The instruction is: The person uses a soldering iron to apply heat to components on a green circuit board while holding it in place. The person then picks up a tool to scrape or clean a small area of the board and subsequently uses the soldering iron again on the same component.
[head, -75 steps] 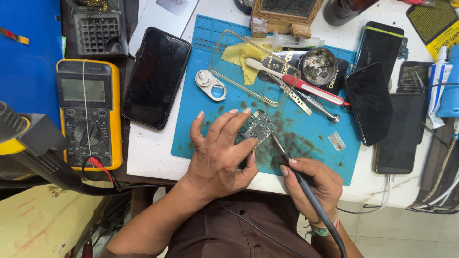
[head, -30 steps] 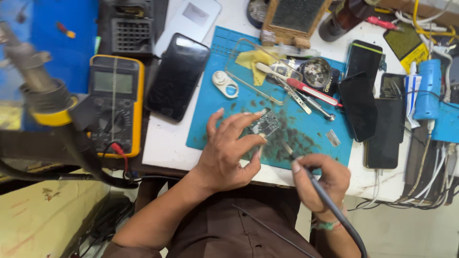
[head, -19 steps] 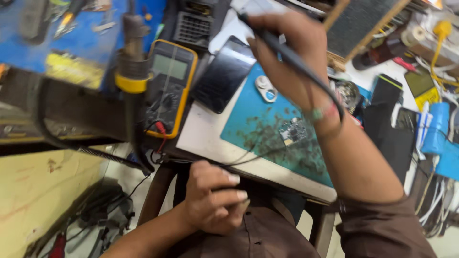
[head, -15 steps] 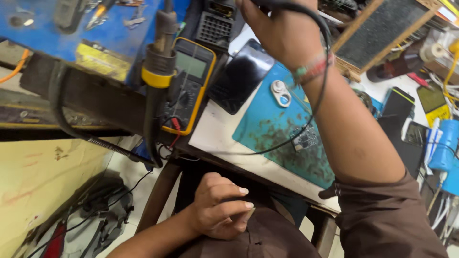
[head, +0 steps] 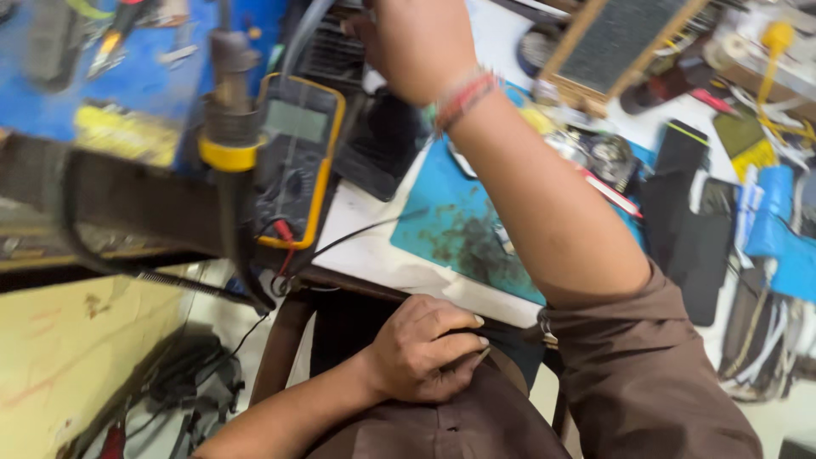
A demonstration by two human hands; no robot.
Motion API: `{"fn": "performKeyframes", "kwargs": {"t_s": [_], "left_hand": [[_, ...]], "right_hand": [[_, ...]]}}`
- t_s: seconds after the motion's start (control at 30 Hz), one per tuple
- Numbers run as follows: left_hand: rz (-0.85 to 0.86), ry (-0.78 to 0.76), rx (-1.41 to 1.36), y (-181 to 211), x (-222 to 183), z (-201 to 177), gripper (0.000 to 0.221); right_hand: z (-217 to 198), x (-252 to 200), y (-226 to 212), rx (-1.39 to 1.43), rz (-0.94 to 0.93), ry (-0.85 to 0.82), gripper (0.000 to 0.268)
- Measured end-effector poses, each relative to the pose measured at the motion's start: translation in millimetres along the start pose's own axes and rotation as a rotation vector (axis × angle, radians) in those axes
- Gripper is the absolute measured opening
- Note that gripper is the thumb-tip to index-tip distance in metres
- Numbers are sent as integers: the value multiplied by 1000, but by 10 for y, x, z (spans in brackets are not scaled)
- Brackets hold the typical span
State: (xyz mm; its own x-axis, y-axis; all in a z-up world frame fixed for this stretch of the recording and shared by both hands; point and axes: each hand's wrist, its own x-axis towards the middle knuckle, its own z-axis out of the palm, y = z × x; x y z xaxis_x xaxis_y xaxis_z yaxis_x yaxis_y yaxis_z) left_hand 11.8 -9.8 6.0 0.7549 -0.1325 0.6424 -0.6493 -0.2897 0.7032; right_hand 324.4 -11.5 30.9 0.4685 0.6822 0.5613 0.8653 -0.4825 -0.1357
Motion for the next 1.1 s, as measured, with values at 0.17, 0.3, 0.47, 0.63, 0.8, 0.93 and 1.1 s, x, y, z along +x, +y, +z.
{"fn": "performKeyframes", "kwargs": {"t_s": [0.17, 0.3, 0.47, 0.63, 0.8, 0.93, 1.1], "left_hand": [[-13, -28, -27, -98, 183, 98, 25], [-37, -69, 45, -221, 379, 115, 25], [-90, -146, 112, -323, 643, 202, 28], [-153, -196, 180, -314, 743, 344, 30], [-195, -171, 260, -301, 670, 326, 32], [-202, -167, 297, -312, 672, 344, 34], [-197, -214, 350, -315, 688, 376, 38]], "right_hand": [[-1276, -1305, -428, 270, 219, 37, 32], [-1908, -2544, -570, 193, 640, 243, 17], [-2341, -3742, -304, -562, 912, 71, 62], [-2425, -4025, -112, -546, 1080, -118, 83], [-2532, -3884, 83, -424, 1234, -116, 86], [-2575, -3728, 33, -469, 1348, -193, 81], [-2635, -3790, -223, -520, 1372, -242, 85]]}}
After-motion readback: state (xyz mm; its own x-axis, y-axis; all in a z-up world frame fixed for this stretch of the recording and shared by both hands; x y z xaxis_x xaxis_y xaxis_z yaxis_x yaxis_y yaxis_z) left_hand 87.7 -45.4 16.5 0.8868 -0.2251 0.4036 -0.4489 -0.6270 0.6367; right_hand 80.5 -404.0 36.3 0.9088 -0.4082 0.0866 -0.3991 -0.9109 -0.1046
